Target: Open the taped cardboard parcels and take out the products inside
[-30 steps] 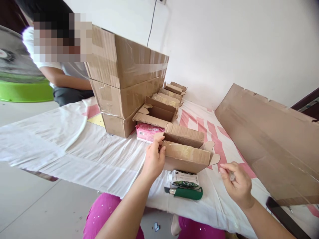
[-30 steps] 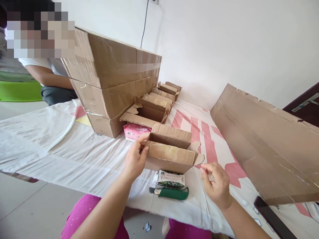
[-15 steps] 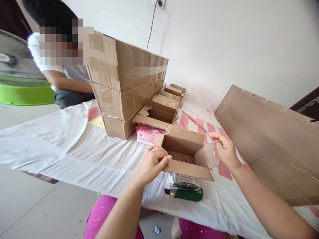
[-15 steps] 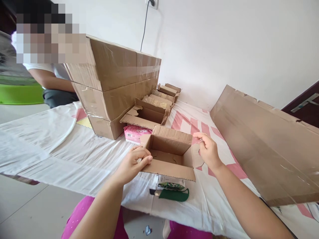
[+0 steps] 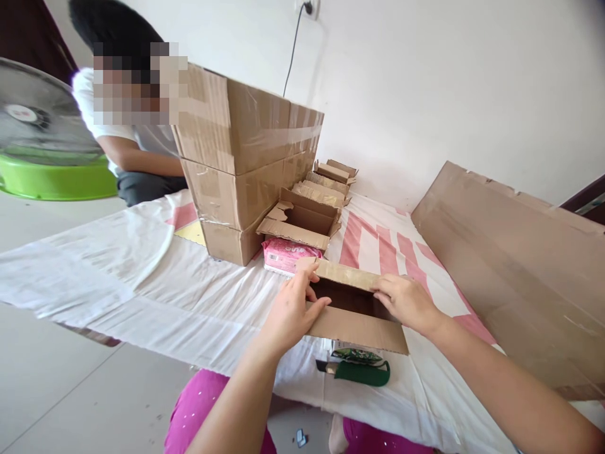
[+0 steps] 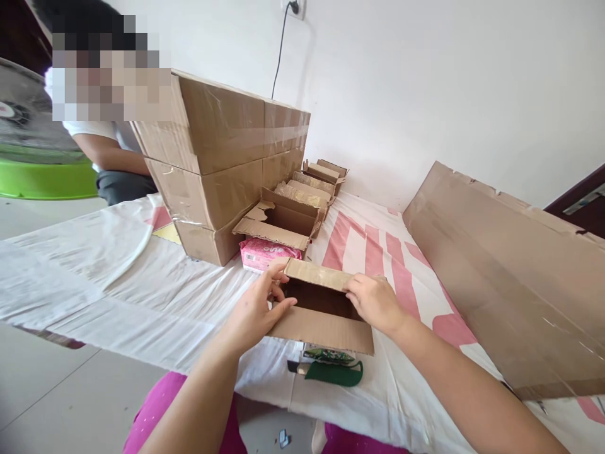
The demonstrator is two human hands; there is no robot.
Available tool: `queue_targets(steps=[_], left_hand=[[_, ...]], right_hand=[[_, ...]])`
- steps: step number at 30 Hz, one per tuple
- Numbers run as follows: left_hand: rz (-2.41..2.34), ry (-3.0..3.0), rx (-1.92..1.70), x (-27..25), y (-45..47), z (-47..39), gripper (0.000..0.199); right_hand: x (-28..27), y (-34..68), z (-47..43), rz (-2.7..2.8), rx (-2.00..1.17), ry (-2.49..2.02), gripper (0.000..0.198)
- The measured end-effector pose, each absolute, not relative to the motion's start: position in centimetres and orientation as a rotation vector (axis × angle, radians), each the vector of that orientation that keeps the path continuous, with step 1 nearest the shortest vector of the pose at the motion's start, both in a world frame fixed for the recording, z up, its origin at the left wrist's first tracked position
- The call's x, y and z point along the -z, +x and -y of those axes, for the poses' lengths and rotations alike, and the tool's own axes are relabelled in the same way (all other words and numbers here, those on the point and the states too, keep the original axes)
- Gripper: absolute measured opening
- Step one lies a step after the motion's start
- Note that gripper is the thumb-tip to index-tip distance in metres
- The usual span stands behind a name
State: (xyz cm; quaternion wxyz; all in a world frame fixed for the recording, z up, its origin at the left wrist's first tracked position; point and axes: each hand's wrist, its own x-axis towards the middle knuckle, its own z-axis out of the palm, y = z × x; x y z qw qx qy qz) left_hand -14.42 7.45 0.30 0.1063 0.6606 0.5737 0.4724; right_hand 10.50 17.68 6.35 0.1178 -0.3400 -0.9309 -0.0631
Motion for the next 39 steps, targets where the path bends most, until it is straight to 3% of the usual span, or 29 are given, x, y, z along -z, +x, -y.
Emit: queue_targets(steps=[2,8,15,23,28,34,39], left_hand=[[-1.73,2.024,-1.384,-0.1,-14.1,-7.8,0.053],[-1.954,2.298,-1.132,-0.3,-13.3,-7.9,0.025],[-1.989,2.342,-1.037,0.1,-13.7,-8.2,0.034],[-2.003,2.336,-1.022,0.3,-13.6,-8.4,0.036],[-2.015,2.347,-0.995,0.4,-13.6,-8.4,0.036],[-2.01,2.339,-0.996,0.2,-13.6,-8.4,0.035],[-2.03,2.328,-0.935,0.0,-13.6,-8.4,0.038]], right_hand=[[-5.7,10.7,-17.0,2.749,0.266,-0.996,0.02],[-5.0,10.8,-17.0,2.787,0.224,-1.01,0.021],[-6.2,9.9,-18.3,2.76,0.038,-1.037,0.022],[-10.6,4.8,-23.4,3.106,-0.238,-0.608,0.028],[-11.5,1.0,-24.6,3.404,-0.13,-0.482,0.035],[-11.5,-0.5,-24.6,3.534,0.018,-0.484,0.014],[-10.9,0.0,-24.4,3.517,0.058,-0.417,0.011]])
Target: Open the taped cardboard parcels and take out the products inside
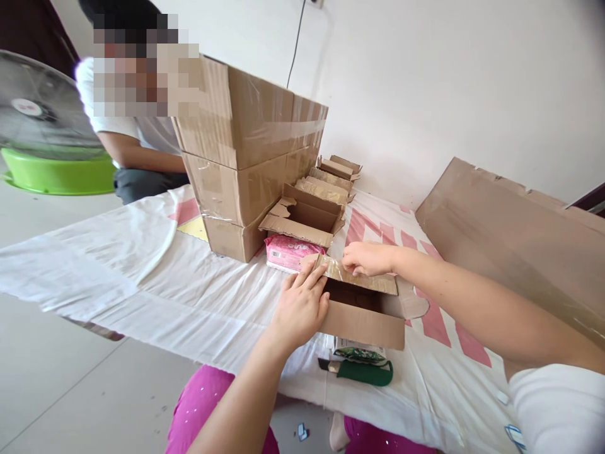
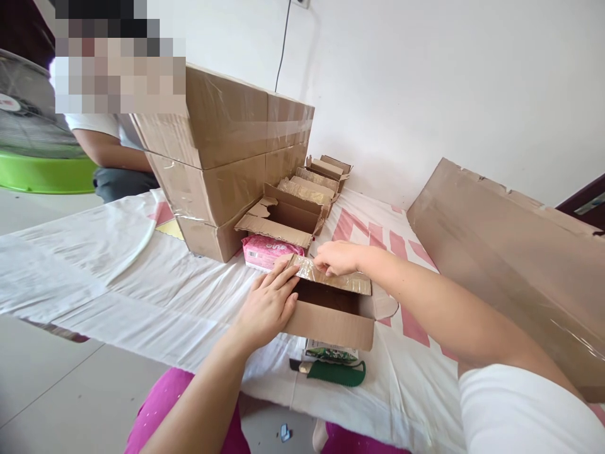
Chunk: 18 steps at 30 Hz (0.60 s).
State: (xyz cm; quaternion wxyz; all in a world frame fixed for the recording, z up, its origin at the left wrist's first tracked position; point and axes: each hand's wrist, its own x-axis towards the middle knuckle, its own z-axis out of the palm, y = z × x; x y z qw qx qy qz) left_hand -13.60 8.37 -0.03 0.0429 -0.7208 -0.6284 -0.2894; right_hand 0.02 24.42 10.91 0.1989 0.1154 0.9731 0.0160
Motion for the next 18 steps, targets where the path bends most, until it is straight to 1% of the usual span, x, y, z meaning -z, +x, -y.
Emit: queue_targets(steps=[5,12,18], left_hand=[[1.991,-2.176,0.873,0.0,-13.5,-8.1,0.041],[2.018,-2.195,0.829,0.1,-13.2,-8.1,0.044],[2.018,-2.189,0.828,0.2,-13.6,-8.3,0.044]], right_hand=[[-10.3,2.5,-24.0,-2.808,-0.021,0.309,0.01],[-9.3,7.5,-23.7,-2.931,0.237,0.446,0.015],[-9.4,11.8,-24.0,-2.986,0.321,0.576,0.015]])
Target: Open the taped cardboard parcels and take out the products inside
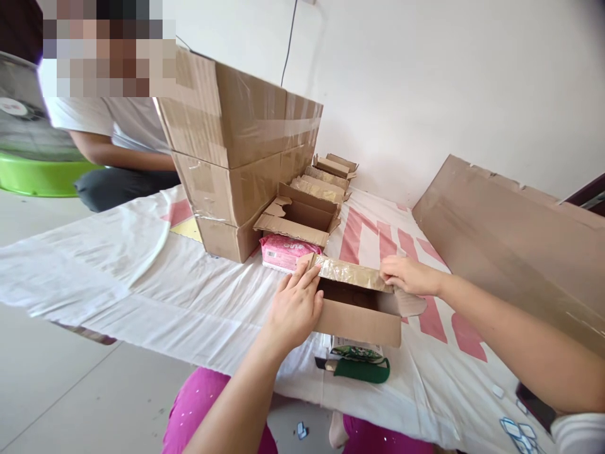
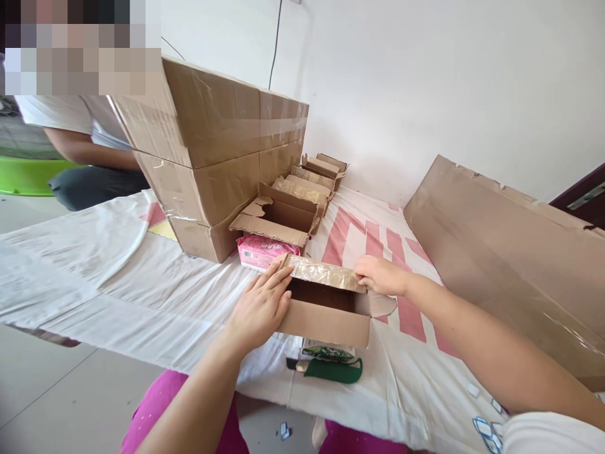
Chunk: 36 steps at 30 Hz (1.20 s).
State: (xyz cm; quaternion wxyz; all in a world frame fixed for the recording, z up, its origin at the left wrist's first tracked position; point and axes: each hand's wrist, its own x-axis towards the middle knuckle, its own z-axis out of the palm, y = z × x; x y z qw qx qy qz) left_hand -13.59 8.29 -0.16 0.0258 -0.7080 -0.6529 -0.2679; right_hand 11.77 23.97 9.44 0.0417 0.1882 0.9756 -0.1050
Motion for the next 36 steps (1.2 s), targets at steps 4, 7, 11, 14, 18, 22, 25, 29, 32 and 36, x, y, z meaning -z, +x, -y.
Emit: queue_targets(steps=[4,7,11,14,18,22,25,29,32,36], left_hand=[[1.984,-2.19,0.835,0.3,-13.5,-8.4,0.043],[1.98,-2.169,0.842,0.3,-13.2,-8.5,0.042],[1.988,-2.167,0.829,0.4,-13.1,-8.5,0.043],[1.994,-2.179,0.836,0.3,-13.1,-8.5,0.043],[2.001,-2.179,0.86,0.3,-13.2,-8.5,0.042],[1.997,-2.181,0.878,0.3,-13.2,-8.4,0.04],[2.01,-2.175,0.865,0.2,-13.1,-8.4,0.04],[2.013,-2.172,0.85,0.1,-13.1,-8.4,0.04],[2.004,-2.16,0.86,0.1,-13.1,-8.3,0.041],[2.022,-2.141,0.865,0.2,-13.2,-8.3,0.041]], right_hand=[[-9.4,14.4,-23.9,-3.034,0.491,0.876,0.011],[-9.3,14.5,-23.5,-3.07,0.807,1.104,0.023],[-10.0,12.6,-22.8,-3.136,1.21,1.422,0.038],[-10.6,11.6,-22.6,-3.182,1.096,1.568,0.035],[-11.0,11.5,-22.6,-3.139,0.65,1.391,0.021],[-10.9,11.8,-22.4,-3.034,0.478,1.225,0.019],[-10.2,11.5,-22.2,-2.92,0.356,1.231,0.033],[-8.9,11.2,-21.9,-2.962,0.146,1.199,0.025],[-8.5,11.8,-21.9,-3.008,0.119,1.256,0.011],[-8.2,13.5,-22.8,-2.987,0.023,1.613,0.015]])
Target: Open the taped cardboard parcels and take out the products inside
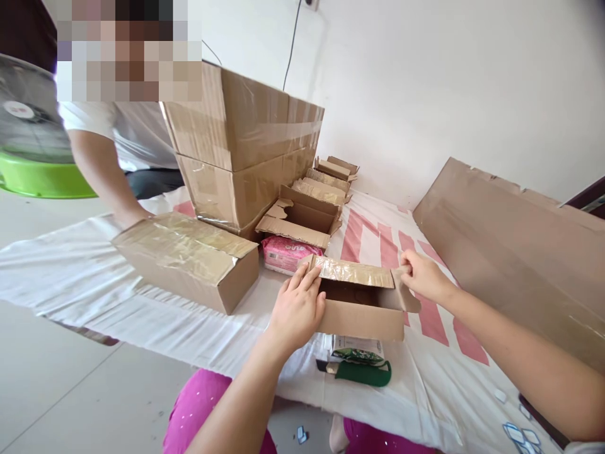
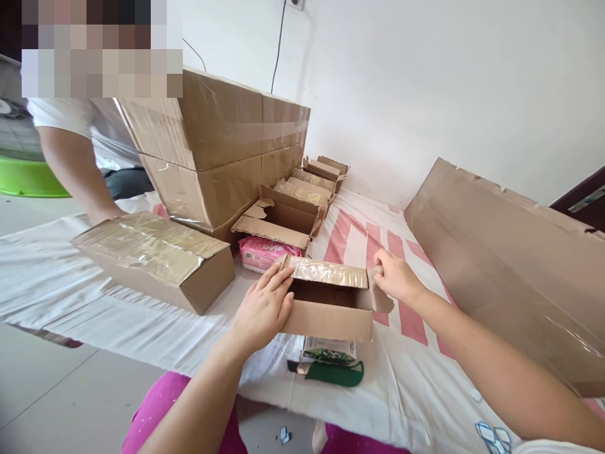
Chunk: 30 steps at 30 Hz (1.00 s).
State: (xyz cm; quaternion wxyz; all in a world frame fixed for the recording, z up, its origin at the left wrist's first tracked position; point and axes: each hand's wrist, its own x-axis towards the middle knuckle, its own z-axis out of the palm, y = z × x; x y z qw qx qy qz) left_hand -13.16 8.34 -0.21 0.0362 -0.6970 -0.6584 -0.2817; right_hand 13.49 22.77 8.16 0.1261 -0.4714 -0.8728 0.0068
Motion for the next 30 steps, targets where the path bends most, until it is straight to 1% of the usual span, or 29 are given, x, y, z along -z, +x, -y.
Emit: queue_targets(steps=[5,9,12,13,15,16,17,19,20,24,26,28,30], left_hand=[[2.004,-2.158,0.884,0.3,-13.0,-8.4,0.041],[1.983,-2.169,0.891,0.4,-12.8,-8.5,0.041],[1.981,-2.164,0.897,0.4,-12.6,-8.6,0.04],[1.984,-2.166,0.893,0.4,-12.6,-8.6,0.04],[1.989,-2.172,0.885,0.3,-12.6,-8.6,0.039],[1.988,-2.174,0.885,0.3,-12.6,-8.6,0.038],[1.984,-2.173,0.888,0.3,-12.6,-8.5,0.038],[1.973,-2.171,0.899,0.2,-12.6,-8.5,0.037],[1.97,-2.17,0.903,0.2,-12.6,-8.5,0.037],[1.984,-2.17,0.895,0.2,-12.6,-8.4,0.037],[1.994,-2.173,0.894,0.2,-12.6,-8.4,0.037],[1.993,-2.178,0.903,0.2,-12.6,-8.3,0.037],[1.986,-2.183,0.911,0.2,-12.6,-8.3,0.036]], right_hand=[[-7.2,16.6,-25.7,2.116,-0.09,-1.502,0.015],[-7.3,19.0,-27.5,1.975,-0.133,-1.516,0.013],[-7.8,19.2,-27.3,1.911,-0.306,-1.472,0.011],[-8.0,18.8,-26.9,1.892,-0.409,-1.433,0.017],[-8.5,17.5,-25.8,1.889,-0.621,-1.33,0.038],[-8.8,16.6,-25.1,1.918,-0.701,-1.285,0.046],[-9.1,15.7,-24.5,1.982,-0.749,-1.259,0.048],[-9.5,13.7,-23.3,2.165,-0.741,-1.243,0.038],[-9.7,12.8,-22.8,2.269,-0.677,-1.231,0.032],[-9.5,9.7,-21.4,2.66,-0.197,-0.97,0.022],[-9.1,8.4,-21.2,2.754,-0.084,-0.823,0.021],[-8.8,7.1,-21.1,2.689,-0.185,-0.836,0.02],[-8.6,5.8,-21.2,2.511,-0.471,-1.043,0.019]])
